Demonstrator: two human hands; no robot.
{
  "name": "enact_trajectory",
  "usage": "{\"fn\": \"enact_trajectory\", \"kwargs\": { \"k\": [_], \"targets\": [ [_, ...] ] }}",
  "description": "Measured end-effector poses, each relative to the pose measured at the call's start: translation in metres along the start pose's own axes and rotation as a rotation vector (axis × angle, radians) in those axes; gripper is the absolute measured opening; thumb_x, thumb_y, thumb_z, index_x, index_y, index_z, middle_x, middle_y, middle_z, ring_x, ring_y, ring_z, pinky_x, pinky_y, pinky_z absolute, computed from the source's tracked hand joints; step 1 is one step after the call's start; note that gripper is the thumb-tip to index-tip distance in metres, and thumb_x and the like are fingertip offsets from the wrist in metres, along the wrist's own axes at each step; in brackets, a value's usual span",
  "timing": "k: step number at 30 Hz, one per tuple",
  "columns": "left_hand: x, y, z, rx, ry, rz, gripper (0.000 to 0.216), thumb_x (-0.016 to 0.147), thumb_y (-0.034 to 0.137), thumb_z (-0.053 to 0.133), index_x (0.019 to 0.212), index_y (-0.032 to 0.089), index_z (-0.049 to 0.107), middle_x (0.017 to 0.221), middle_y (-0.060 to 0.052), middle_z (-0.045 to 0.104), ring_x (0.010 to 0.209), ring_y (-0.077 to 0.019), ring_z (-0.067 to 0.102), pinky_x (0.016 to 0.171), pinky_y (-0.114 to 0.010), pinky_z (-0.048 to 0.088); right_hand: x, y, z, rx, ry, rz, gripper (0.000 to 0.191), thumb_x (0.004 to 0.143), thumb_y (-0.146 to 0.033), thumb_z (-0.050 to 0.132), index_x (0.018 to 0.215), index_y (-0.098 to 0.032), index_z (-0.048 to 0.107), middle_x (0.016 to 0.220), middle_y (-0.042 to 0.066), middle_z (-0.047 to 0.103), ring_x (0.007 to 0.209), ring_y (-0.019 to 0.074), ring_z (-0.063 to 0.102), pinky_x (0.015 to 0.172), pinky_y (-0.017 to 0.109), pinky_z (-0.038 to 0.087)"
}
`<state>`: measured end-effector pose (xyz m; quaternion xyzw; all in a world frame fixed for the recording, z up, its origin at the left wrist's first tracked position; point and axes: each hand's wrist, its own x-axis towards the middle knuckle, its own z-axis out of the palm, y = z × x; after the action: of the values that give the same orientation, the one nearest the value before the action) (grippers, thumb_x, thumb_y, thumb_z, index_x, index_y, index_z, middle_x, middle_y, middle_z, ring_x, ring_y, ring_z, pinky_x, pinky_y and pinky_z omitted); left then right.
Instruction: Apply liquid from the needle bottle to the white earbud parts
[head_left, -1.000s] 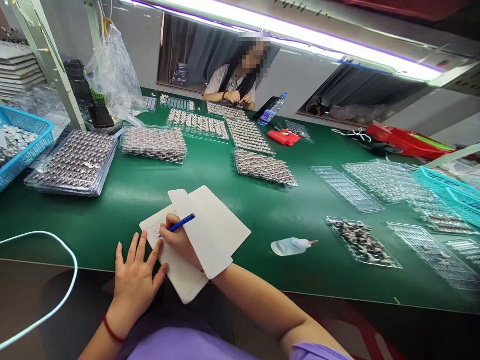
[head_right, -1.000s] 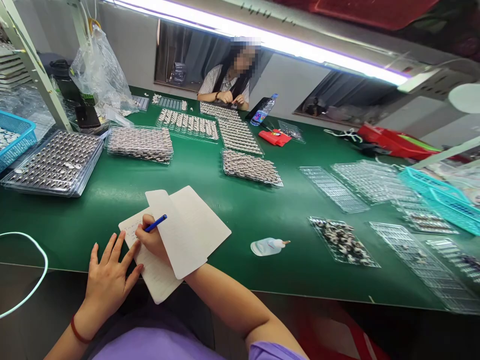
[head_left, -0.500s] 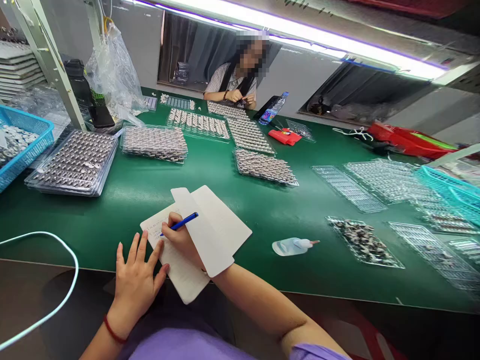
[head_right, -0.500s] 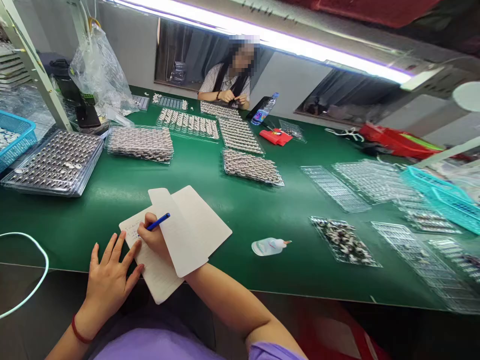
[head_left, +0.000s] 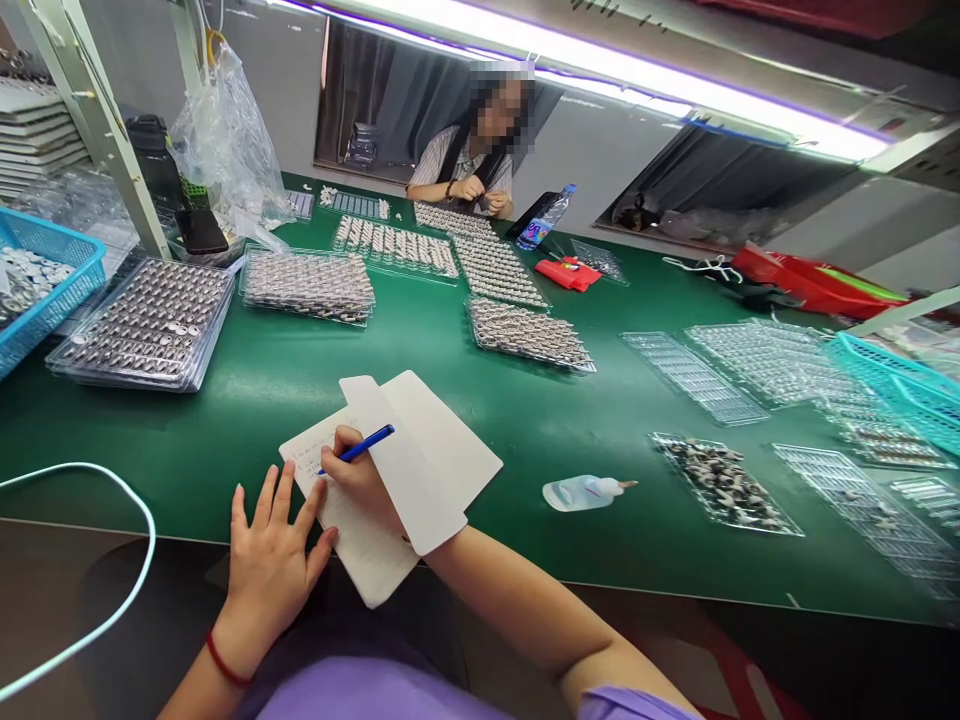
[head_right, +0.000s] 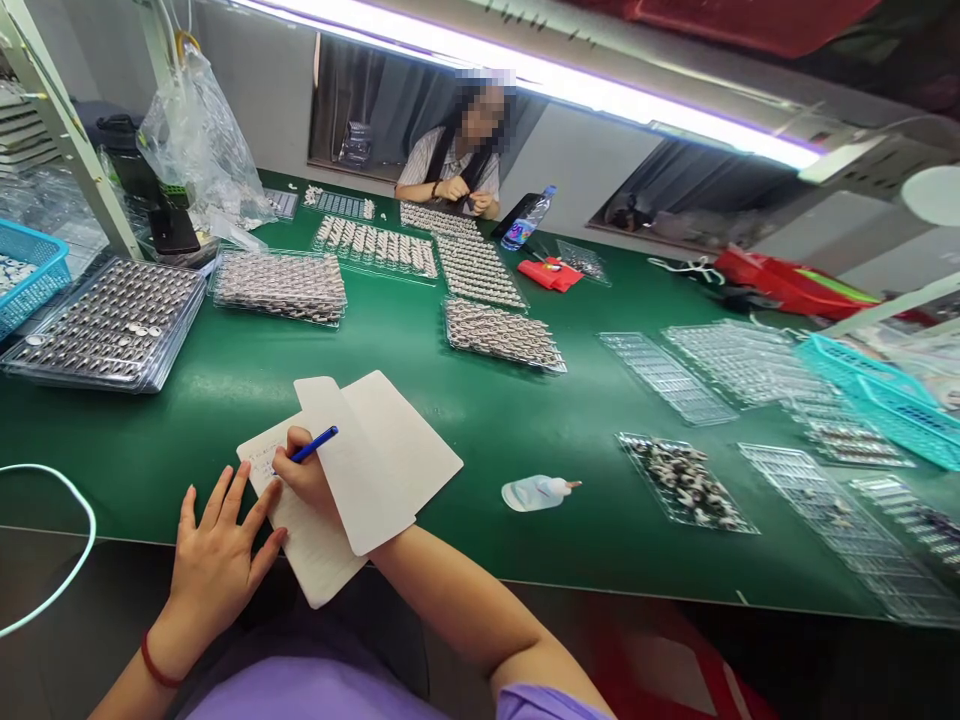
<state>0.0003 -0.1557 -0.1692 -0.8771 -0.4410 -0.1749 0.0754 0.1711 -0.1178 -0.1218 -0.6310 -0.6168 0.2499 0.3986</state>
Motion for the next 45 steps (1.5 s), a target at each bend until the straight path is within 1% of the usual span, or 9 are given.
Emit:
{"fn": "enact_trajectory", "kwargs": {
  "k": [8,12,18,26,34,39,42,45],
  "targets": [
    [0.0003,-0.0001,-0.0007,0.006,-0.002,0.004,0.048,0.094,0.042,0.048,0.139,0.026,0.053,0.147,-0.022,0.045,0.133,-0.0379,0.046,0.105,-0.066,0.027,0.001,0.001,0.0021,0.016,0.017,0.002,0.03,0.076,-0.018,0.051,0.059,-0.022,0.026,0.057,-0.006,0.033,0.056,0.012,0.035,0.06,0.03,0.028],
    [0.0002,0.0003,-0.0002,0.007,0.005,0.005,0.048,0.094,0.042,0.049,0.139,0.026,0.053,0.147,-0.022,0.045,0.133,-0.0377,0.046,0.105,-0.066,0.027,0.0005,0.0006,0.0033,0.019,0.036,0.005,0.031,0.077,-0.02,0.05,0.06,-0.023,0.023,0.058,-0.006,0.03,0.056,0.0123,0.032,0.058,0.03,0.027],
    [-0.0004,0.0009,-0.0005,-0.002,0.017,0.002,0.048,0.094,0.042,0.049,0.139,0.027,0.053,0.146,-0.022,0.046,0.132,-0.038,0.047,0.105,-0.066,0.027,-0.0007,-0.0028,0.0017,0.015,0.024,0.012,0.03,0.077,-0.02,0.049,0.06,-0.022,0.025,0.057,-0.007,0.03,0.055,0.0119,0.033,0.057,0.029,0.028],
    [-0.0011,-0.0001,0.0005,-0.028,0.009,-0.009,0.049,0.094,0.042,0.05,0.14,0.027,0.052,0.148,-0.022,0.045,0.133,-0.038,0.045,0.107,-0.066,0.024,-0.0002,0.0009,0.0015,-0.019,0.016,0.015,0.029,0.076,-0.019,0.051,0.061,-0.022,0.027,0.057,-0.007,0.03,0.056,0.0117,0.031,0.058,0.03,0.025],
    [-0.0018,0.0006,-0.001,-0.056,-0.004,-0.025,0.049,0.094,0.041,0.05,0.141,0.027,0.051,0.149,-0.02,0.043,0.134,-0.038,0.044,0.109,-0.066,0.021,-0.0002,0.0028,0.0016,-0.025,0.029,0.001,0.029,0.075,-0.018,0.049,0.061,-0.022,0.024,0.059,-0.007,0.028,0.056,0.0121,0.03,0.059,0.03,0.025],
    [-0.0012,0.0007,-0.0007,-0.07,-0.011,-0.036,0.049,0.093,0.042,0.05,0.141,0.028,0.051,0.15,-0.019,0.043,0.135,-0.0374,0.044,0.11,-0.066,0.021,-0.0004,0.0021,0.0028,-0.01,0.025,0.002,0.03,0.077,-0.02,0.049,0.061,-0.023,0.023,0.058,-0.006,0.029,0.056,0.0126,0.031,0.057,0.03,0.027],
    [-0.0007,0.0008,-0.0006,-0.063,-0.014,-0.032,0.049,0.093,0.041,0.05,0.14,0.028,0.051,0.15,-0.02,0.043,0.135,-0.0374,0.044,0.109,-0.066,0.022,-0.0006,0.0021,0.0034,-0.001,0.03,0.003,0.029,0.078,-0.02,0.048,0.062,-0.023,0.024,0.059,-0.006,0.031,0.057,0.0128,0.033,0.059,0.03,0.028],
    [-0.0008,0.0007,-0.0011,-0.05,-0.017,-0.021,0.049,0.093,0.041,0.05,0.14,0.028,0.052,0.149,-0.021,0.043,0.134,-0.0382,0.044,0.107,-0.067,0.024,-0.0002,0.0038,0.0043,0.005,0.044,0.003,0.029,0.075,-0.018,0.049,0.062,-0.023,0.023,0.06,-0.006,0.029,0.057,0.0128,0.032,0.06,0.03,0.028]
  ]
}}
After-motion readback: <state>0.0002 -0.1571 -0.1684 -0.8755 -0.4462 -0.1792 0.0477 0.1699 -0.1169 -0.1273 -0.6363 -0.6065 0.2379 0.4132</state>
